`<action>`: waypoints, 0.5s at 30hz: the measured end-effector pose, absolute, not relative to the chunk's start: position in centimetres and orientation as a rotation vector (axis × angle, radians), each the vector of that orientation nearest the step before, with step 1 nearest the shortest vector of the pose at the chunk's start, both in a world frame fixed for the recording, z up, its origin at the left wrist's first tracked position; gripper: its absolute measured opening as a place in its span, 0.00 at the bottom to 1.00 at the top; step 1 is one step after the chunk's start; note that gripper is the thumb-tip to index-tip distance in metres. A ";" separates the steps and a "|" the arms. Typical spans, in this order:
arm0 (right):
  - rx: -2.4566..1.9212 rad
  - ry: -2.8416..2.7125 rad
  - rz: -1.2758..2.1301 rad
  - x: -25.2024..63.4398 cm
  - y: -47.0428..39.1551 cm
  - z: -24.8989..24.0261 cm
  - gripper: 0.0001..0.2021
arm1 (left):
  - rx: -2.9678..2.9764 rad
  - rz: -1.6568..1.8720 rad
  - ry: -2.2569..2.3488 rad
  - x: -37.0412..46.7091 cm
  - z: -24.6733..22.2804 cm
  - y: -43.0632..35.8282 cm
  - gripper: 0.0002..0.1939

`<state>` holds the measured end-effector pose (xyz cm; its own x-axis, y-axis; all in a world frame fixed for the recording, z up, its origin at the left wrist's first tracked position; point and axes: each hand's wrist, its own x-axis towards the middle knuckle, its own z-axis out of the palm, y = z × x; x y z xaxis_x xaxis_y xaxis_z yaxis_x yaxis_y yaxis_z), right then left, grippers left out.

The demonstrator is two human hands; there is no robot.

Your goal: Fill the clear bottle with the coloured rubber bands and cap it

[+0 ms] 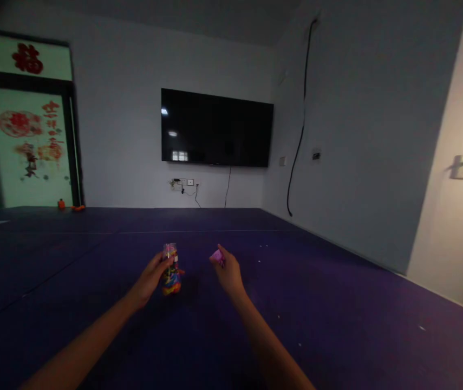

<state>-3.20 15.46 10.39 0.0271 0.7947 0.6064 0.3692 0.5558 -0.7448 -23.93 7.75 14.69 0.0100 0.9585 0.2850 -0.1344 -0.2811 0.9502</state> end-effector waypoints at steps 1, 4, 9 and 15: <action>-0.980 -1.557 0.526 -3.4 14.3 10.6 0.29 | 1.275 1.459 0.935 -23.2 14.2 7.2 0.26; -0.929 -1.473 0.674 -3.9 11.7 11.0 0.30 | 1.194 1.449 0.939 -21.9 13.1 5.3 0.27; -0.840 -1.378 0.775 -4.9 10.2 10.7 0.24 | 1.180 1.420 1.006 -22.1 11.5 3.5 0.29; -0.755 -1.491 0.863 -4.8 9.3 10.0 0.27 | 1.524 1.483 1.251 -22.9 10.0 3.3 0.24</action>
